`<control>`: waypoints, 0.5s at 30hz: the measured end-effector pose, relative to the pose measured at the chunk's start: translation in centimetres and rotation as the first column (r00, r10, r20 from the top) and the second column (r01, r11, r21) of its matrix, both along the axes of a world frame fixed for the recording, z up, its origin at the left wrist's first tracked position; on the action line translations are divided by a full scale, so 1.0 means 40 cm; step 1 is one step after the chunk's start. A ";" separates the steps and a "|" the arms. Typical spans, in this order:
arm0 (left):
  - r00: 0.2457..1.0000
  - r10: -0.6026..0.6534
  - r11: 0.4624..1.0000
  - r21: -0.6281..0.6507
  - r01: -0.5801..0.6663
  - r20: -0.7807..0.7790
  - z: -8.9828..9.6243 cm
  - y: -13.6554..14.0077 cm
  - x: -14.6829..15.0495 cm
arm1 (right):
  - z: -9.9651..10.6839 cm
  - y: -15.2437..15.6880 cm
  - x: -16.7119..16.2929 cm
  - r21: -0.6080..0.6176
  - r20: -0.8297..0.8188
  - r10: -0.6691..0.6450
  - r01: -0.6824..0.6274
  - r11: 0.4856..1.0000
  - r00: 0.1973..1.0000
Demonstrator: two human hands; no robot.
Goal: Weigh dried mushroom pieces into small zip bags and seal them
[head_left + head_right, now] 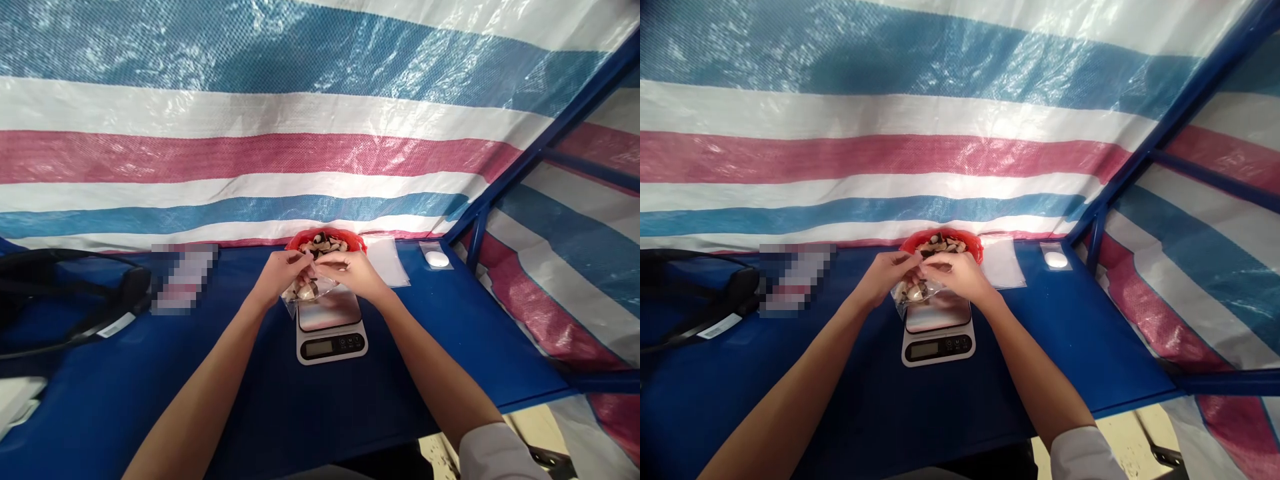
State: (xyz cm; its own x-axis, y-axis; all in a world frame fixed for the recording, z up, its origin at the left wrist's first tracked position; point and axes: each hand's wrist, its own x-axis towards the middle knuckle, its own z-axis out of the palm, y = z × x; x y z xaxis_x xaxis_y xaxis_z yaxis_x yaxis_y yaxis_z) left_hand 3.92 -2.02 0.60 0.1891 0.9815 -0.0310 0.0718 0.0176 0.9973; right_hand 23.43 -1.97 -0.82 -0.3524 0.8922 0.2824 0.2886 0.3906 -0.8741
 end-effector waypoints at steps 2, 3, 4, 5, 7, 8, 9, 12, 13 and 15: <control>0.998 -0.025 0.997 -0.069 0.029 0.059 0.002 0.007 -0.002 | 0.011 0.014 0.006 -0.068 0.010 0.011 -0.010 0.998 1.000; 0.997 -0.028 0.995 -0.098 0.035 0.077 0.003 0.010 -0.002 | 0.018 0.020 0.008 -0.100 0.028 0.032 -0.029 0.995 0.999; 0.995 -0.026 0.992 -0.121 0.037 0.092 0.002 0.011 -0.001 | 0.026 0.026 0.010 -0.127 0.049 0.065 -0.059 0.990 0.997; 0.994 -0.020 0.990 -0.137 0.034 0.104 0.001 0.012 0.000 | 0.034 0.030 0.011 -0.147 0.067 0.097 -0.086 0.985 0.993; 0.992 0.007 0.990 -0.143 0.011 0.124 -0.004 0.011 0.005 | 0.046 0.036 0.012 -0.186 0.086 0.145 -0.127 0.974 0.986; 0.991 0.022 0.990 -0.140 -0.003 0.132 -0.008 0.010 0.008 | 0.050 0.038 0.012 -0.206 0.087 0.160 -0.139 0.969 0.983; 0.990 0.032 0.991 -0.136 -0.013 0.139 -0.011 0.008 0.011 | 0.052 0.039 0.012 -0.227 0.085 0.172 -0.149 0.962 0.981; 0.988 0.024 0.990 -0.144 -0.002 0.156 -0.017 0.003 0.013 | 0.049 0.043 0.014 -0.268 0.083 0.188 -0.160 0.950 0.979; 0.987 0.013 0.988 -0.154 0.012 0.162 -0.018 0.002 0.012 | 0.047 0.045 0.015 -0.269 0.086 0.191 -0.162 0.949 0.978; 0.985 -0.014 0.982 -0.182 0.046 0.173 -0.017 0.000 0.006 | 0.044 0.048 0.018 -0.257 0.102 0.193 -0.162 0.953 0.976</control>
